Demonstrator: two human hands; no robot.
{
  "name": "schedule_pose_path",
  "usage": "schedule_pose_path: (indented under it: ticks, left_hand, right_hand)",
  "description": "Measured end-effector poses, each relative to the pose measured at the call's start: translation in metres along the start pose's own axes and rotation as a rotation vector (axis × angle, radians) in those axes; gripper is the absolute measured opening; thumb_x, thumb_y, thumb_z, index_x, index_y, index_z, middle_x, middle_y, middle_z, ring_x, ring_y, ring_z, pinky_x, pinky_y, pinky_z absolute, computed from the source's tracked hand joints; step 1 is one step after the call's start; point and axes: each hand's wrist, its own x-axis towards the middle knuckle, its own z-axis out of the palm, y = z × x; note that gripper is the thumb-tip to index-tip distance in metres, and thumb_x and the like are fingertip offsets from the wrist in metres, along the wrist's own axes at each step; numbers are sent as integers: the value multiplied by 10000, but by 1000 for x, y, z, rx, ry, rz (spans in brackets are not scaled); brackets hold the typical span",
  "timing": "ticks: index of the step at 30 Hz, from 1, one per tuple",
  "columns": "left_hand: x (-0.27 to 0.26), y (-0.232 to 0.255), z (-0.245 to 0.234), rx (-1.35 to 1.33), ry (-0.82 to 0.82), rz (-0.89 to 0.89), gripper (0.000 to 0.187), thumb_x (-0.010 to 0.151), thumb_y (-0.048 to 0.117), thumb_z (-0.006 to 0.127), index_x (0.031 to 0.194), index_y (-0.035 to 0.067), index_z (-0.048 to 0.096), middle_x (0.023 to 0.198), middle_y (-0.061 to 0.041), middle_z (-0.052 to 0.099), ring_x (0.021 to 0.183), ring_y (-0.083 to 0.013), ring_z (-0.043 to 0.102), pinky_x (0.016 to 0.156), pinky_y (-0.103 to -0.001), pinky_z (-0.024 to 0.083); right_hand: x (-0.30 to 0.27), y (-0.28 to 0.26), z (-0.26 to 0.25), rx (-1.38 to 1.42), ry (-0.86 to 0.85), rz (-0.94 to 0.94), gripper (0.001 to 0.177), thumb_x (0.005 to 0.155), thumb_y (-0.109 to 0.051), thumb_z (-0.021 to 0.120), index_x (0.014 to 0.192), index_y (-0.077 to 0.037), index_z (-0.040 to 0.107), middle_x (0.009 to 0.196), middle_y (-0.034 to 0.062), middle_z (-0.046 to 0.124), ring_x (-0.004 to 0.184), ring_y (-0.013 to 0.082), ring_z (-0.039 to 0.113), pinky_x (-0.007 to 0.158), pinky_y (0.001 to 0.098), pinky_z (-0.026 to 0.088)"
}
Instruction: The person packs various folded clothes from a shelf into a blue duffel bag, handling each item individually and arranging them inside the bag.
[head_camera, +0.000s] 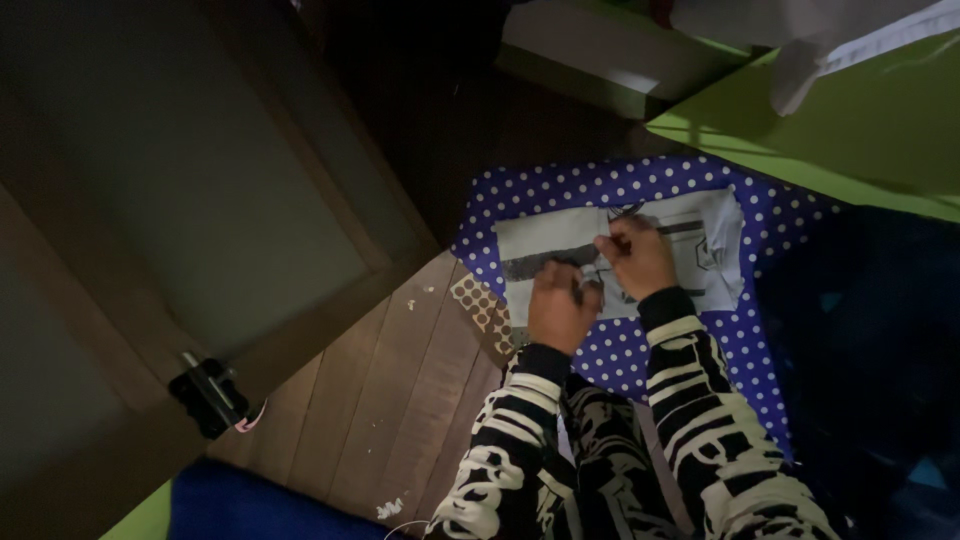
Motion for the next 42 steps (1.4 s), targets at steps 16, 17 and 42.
schedule_pose_path:
  ticks: [16,17,42]
  left_hand:
    - [-8,16,9,-420,248,-112,162,823,61,679,974,39,626,1270,-165,573,1197,-391,557,1035,-467,453]
    - [-9,19,10,-258,215,-79,184,799,73,747,965,38,675,1258,-189,572,1166,-425,523,990,-494,420]
    - [-12,24,20,-211,1,76,463,872,73,548,1319,93,665,1568,-126,472,1497,-376,385,1265,-552,237]
  right_hand:
    - [-35,25,2,539,-141,273,323,1100,-271,558,1179,-6,726,861,57,634,738,131,573,658,260,484]
    - [-35,29,5,540,-140,274,323,1100,-271,558,1179,-6,726,861,57,634,738,131,573,658,260,484]
    - [-42,105,-83,-182,357,-1,555,1010,-254,713,1491,-84,496,1199,271,672,1098,441,653,931,511,542]
